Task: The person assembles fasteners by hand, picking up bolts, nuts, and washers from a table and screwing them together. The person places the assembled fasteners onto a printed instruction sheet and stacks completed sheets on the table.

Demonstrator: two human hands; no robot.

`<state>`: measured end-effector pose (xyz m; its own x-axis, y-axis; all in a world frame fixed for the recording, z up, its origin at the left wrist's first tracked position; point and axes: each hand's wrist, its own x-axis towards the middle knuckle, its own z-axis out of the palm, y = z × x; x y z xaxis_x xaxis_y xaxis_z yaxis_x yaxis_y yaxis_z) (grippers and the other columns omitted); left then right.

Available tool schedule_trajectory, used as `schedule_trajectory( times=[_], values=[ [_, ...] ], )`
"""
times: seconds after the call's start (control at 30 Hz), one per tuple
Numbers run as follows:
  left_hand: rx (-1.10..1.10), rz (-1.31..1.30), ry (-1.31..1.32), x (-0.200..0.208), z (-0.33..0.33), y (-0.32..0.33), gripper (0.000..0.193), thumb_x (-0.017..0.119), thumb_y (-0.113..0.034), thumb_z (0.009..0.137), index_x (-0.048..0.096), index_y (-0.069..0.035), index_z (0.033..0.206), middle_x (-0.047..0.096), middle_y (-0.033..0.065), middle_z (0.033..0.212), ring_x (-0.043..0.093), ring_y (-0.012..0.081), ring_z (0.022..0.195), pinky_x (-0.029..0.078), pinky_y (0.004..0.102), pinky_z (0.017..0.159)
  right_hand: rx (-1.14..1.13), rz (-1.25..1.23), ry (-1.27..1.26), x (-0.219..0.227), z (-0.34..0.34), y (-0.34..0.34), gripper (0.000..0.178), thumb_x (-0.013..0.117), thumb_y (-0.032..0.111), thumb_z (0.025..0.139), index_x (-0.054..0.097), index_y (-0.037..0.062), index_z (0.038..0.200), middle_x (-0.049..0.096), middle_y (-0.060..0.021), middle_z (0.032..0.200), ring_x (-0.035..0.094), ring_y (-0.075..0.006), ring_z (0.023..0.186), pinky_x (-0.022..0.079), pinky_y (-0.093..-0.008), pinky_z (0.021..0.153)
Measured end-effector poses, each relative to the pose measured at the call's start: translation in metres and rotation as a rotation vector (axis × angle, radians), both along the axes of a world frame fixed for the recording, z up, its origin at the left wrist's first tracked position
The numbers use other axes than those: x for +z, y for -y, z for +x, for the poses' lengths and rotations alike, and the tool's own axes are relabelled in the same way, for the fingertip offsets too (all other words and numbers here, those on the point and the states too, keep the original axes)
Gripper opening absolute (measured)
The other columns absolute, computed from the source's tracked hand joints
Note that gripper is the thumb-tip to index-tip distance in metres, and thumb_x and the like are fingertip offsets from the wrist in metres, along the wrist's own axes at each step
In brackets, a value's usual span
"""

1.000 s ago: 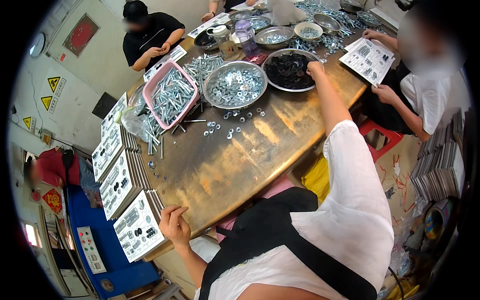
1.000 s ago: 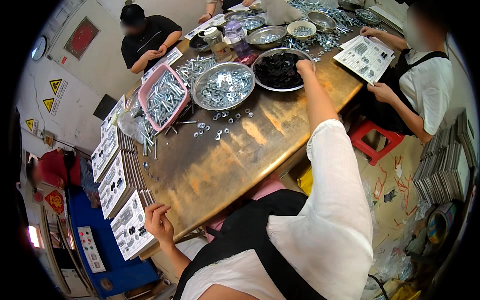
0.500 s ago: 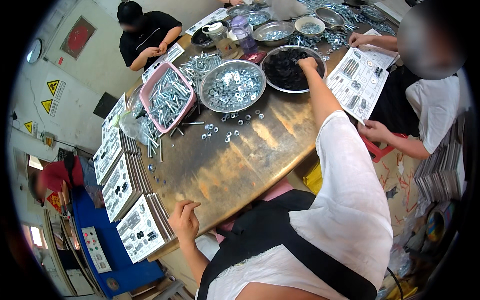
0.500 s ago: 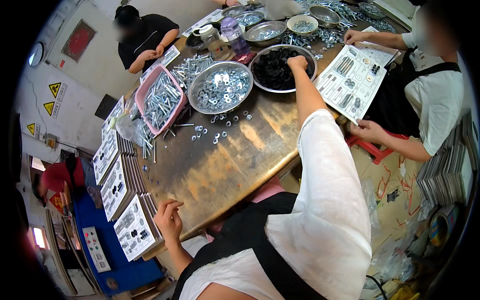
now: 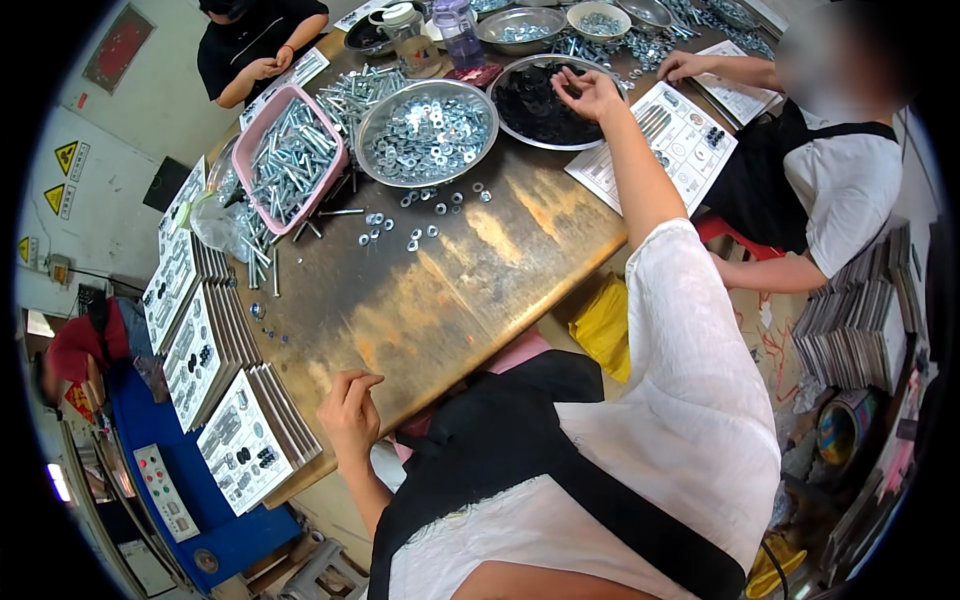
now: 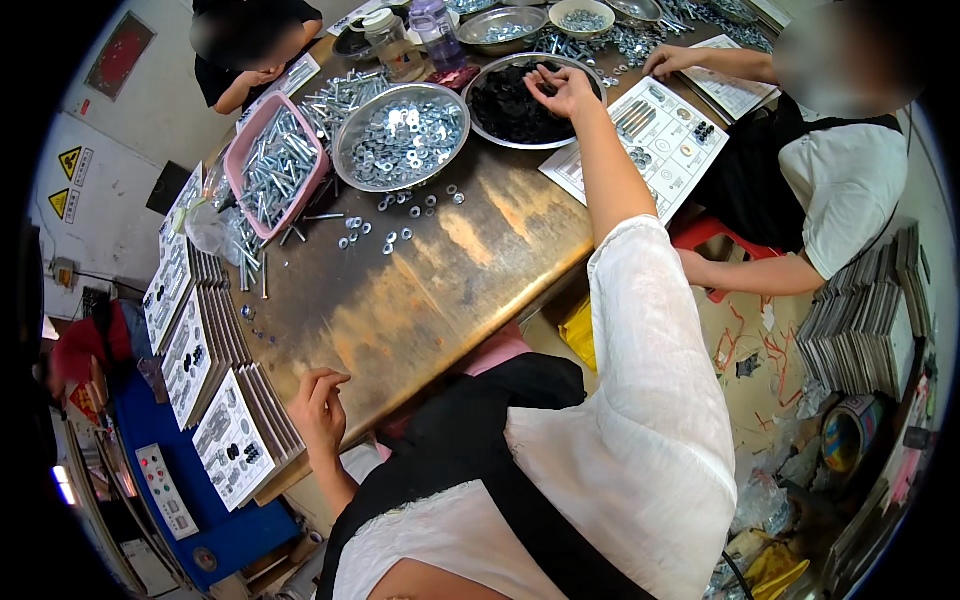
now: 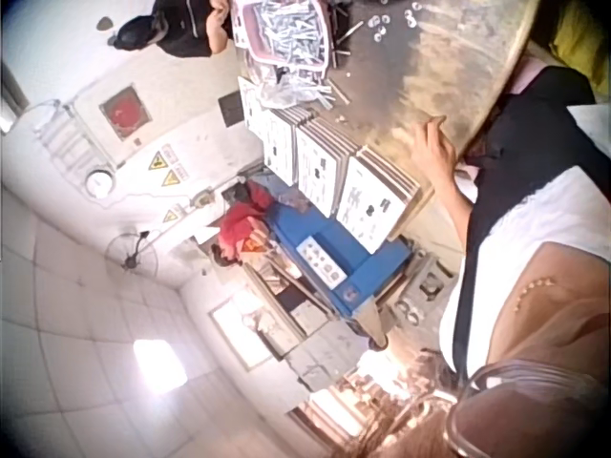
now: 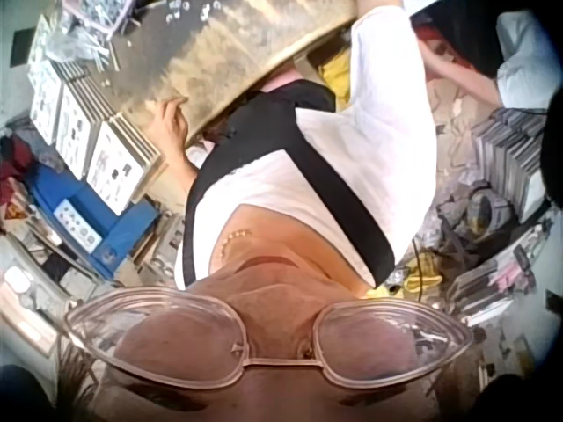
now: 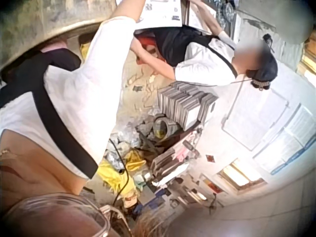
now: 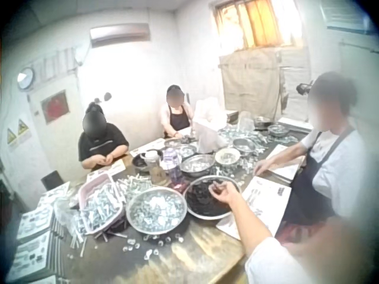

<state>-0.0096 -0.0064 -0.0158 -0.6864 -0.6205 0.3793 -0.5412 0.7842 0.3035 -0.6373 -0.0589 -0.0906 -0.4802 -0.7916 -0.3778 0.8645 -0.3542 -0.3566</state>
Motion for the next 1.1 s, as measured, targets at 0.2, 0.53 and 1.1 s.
schedule_trajectory(
  times=[0.2, 0.53, 1.1],
  values=[
    [-0.033, 0.028, 0.009, -0.002, -0.006, 0.006, 0.027, 0.054, 0.014, 0.074, 0.068, -0.006, 0.087, 0.063, 0.009, 0.087, 0.064, 0.0208, 0.064, 0.049, 0.0301, 0.057, 0.141, -0.436, 0.141, -0.009, -0.031, -0.019, 0.023, 0.053, 0.012, 0.093, 0.045, 0.0113, 0.071, 0.039, 0.0041, 0.059, 0.035, -0.0065, 0.046, 0.024, -0.0198, 0.038],
    [0.079, 0.13, -0.018, -0.028, 0.015, -0.001, 0.028, 0.058, 0.009, 0.071, 0.068, -0.011, 0.087, 0.062, 0.0044, 0.087, 0.061, 0.0243, 0.067, 0.046, 0.0335, 0.058, -0.759, 1.636, -1.338, -0.048, -0.044, -0.276, 0.037, 0.057, 0.041, 0.091, 0.068, 0.0121, 0.111, 0.07, -0.0176, 0.106, 0.066, -0.0386, 0.098, 0.051, -0.0459, 0.086],
    [-0.159, 0.11, 0.06, -0.023, -0.04, -0.01, 0.028, 0.058, 0.005, 0.074, 0.069, -0.015, 0.09, 0.064, 0.0022, 0.09, 0.064, 0.0241, 0.071, 0.05, 0.0337, 0.06, -0.28, 0.779, -0.798, -0.128, -0.028, -0.288, 0.04, 0.061, 0.051, 0.091, 0.063, 0.0115, 0.089, 0.051, 0.0067, 0.06, 0.036, -0.0049, 0.044, 0.025, -0.0215, 0.041]
  ],
)
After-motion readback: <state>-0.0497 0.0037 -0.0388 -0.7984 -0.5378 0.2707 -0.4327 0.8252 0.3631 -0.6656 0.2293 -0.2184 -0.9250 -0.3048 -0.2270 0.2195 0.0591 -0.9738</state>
